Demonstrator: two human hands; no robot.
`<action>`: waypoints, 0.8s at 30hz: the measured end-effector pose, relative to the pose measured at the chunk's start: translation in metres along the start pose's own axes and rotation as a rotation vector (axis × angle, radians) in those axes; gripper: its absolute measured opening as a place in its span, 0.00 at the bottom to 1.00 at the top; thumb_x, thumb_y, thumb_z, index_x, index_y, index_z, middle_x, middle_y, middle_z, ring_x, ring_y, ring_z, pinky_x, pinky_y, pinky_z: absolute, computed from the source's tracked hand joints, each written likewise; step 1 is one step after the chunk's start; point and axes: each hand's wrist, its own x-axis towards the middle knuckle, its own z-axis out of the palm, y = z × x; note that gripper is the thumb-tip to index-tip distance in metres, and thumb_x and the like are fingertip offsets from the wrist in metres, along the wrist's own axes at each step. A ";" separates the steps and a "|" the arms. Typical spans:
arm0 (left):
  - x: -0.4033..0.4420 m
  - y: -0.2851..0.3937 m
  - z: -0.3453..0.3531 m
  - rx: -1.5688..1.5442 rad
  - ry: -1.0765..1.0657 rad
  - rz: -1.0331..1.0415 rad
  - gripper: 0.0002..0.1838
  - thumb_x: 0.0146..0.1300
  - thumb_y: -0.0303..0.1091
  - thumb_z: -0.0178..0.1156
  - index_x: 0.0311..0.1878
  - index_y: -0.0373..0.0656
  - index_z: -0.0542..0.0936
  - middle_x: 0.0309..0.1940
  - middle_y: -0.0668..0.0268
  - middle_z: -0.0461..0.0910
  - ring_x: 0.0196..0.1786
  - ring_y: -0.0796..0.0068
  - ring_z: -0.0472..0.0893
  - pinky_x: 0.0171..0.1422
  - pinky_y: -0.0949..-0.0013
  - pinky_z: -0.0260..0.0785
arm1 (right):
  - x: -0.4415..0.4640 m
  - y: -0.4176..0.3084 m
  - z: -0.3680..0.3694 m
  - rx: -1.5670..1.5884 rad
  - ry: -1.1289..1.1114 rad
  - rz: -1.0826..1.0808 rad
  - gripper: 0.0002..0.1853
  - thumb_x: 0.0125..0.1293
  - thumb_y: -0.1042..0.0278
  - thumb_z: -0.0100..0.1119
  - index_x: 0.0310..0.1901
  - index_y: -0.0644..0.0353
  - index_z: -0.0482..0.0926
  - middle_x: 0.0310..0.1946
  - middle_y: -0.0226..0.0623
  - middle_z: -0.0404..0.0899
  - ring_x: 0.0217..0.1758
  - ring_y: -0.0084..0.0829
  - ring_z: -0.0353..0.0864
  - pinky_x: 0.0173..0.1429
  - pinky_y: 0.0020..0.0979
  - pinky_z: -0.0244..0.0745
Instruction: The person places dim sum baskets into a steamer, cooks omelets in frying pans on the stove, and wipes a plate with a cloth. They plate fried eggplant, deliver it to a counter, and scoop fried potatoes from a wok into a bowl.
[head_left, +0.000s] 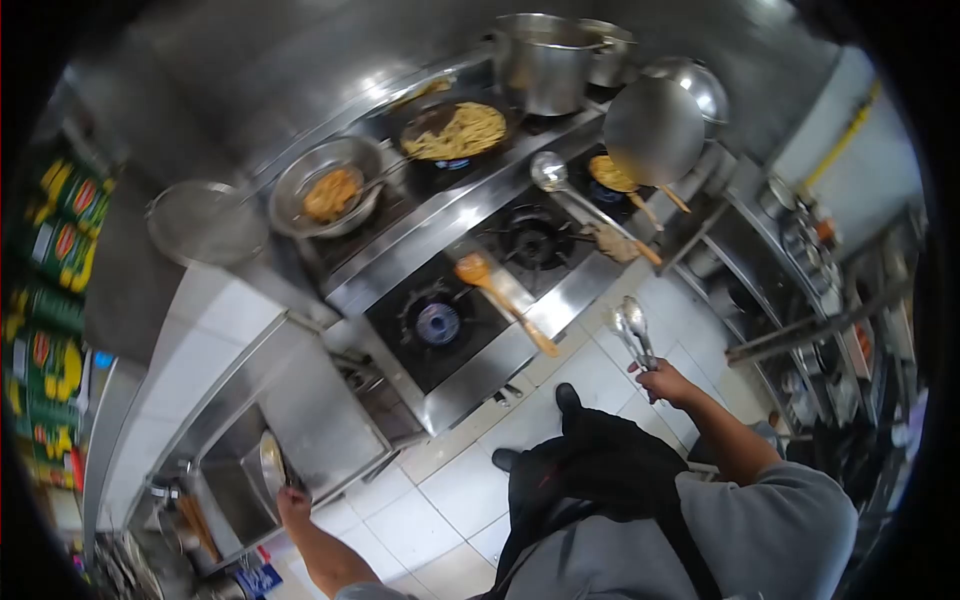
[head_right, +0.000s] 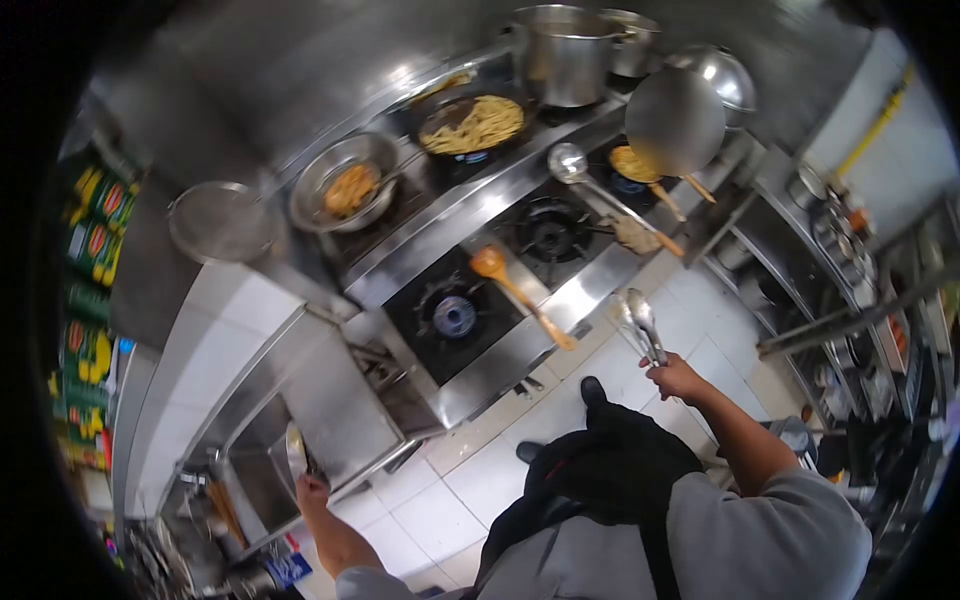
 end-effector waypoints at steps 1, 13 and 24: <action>-0.015 -0.005 0.011 -0.005 0.047 -0.034 0.12 0.72 0.36 0.55 0.29 0.50 0.71 0.22 0.74 0.72 0.23 0.80 0.74 0.26 0.75 0.75 | -0.002 0.004 -0.007 0.016 0.032 0.003 0.18 0.58 0.71 0.55 0.51 0.60 0.77 0.22 0.28 0.67 0.19 0.24 0.69 0.22 0.30 0.72; -0.153 -0.122 0.060 0.292 0.303 0.367 0.10 0.68 0.35 0.53 0.47 0.41 0.77 0.36 0.62 0.76 0.39 0.71 0.77 0.36 0.74 0.74 | 0.013 0.115 -0.143 0.167 0.149 0.097 0.17 0.58 0.72 0.55 0.49 0.64 0.79 0.22 0.32 0.70 0.17 0.26 0.72 0.21 0.30 0.74; -0.314 -0.584 0.340 1.131 -0.536 0.098 0.13 0.68 0.38 0.60 0.52 0.46 0.81 0.33 0.69 0.79 0.32 0.79 0.78 0.31 0.77 0.71 | 0.049 0.225 -0.357 0.392 0.317 0.248 0.16 0.59 0.71 0.56 0.49 0.63 0.76 0.22 0.31 0.68 0.14 0.25 0.67 0.20 0.31 0.74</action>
